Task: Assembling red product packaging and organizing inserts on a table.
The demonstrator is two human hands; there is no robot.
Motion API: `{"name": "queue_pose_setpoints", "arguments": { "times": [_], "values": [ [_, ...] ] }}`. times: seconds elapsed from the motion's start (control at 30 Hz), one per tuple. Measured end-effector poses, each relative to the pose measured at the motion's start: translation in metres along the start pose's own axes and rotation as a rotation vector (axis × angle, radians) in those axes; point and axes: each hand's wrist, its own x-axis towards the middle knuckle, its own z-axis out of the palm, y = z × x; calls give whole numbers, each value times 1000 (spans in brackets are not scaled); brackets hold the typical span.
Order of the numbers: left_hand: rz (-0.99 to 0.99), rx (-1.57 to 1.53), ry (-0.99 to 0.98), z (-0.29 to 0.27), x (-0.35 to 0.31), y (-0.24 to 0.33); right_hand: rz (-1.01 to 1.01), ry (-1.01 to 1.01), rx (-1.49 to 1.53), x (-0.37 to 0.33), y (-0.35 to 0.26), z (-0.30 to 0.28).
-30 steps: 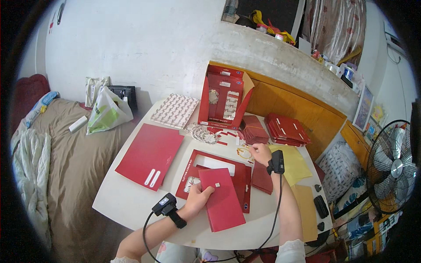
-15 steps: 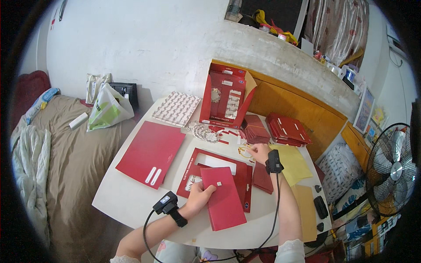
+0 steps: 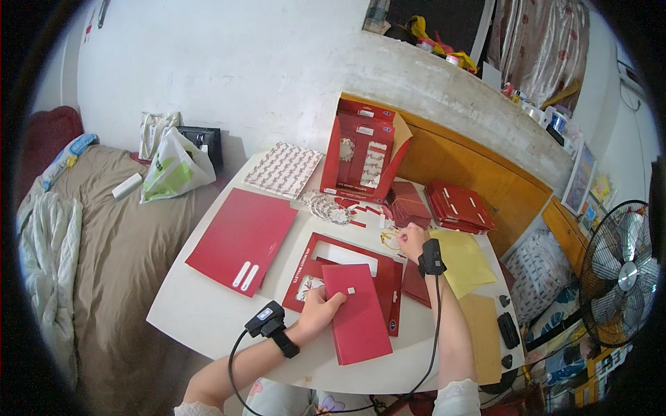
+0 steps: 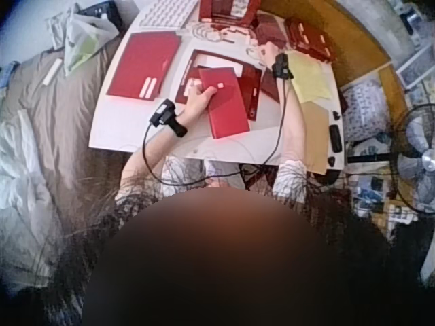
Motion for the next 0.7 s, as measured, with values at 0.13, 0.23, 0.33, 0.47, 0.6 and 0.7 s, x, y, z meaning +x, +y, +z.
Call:
{"name": "queue_pose_setpoints", "arguments": {
  "times": [0.13, 0.23, 0.33, 0.47, 0.6, 0.7],
  "values": [
    [0, -9, 11, -1, 1, 0, 19, 1, 155, 5, -12, -6],
    [19, 34, 10, -2, 2, 1, -24, -35, 295, 16, -27, 2],
    [26, 2, 17, -3, 11, -9, -137, -2, 346, 33, -47, 18],
    [47, 24, 114, -6, 8, -4, -285, 1, 318, 58, -81, 56],
    [98, -125, 122, -11, 16, -20, -168, -91, 244, 76, -90, 84],
    [44, -172, 142, -2, 7, -8, -79, -212, 252, 79, -88, 93]
  ]
}}
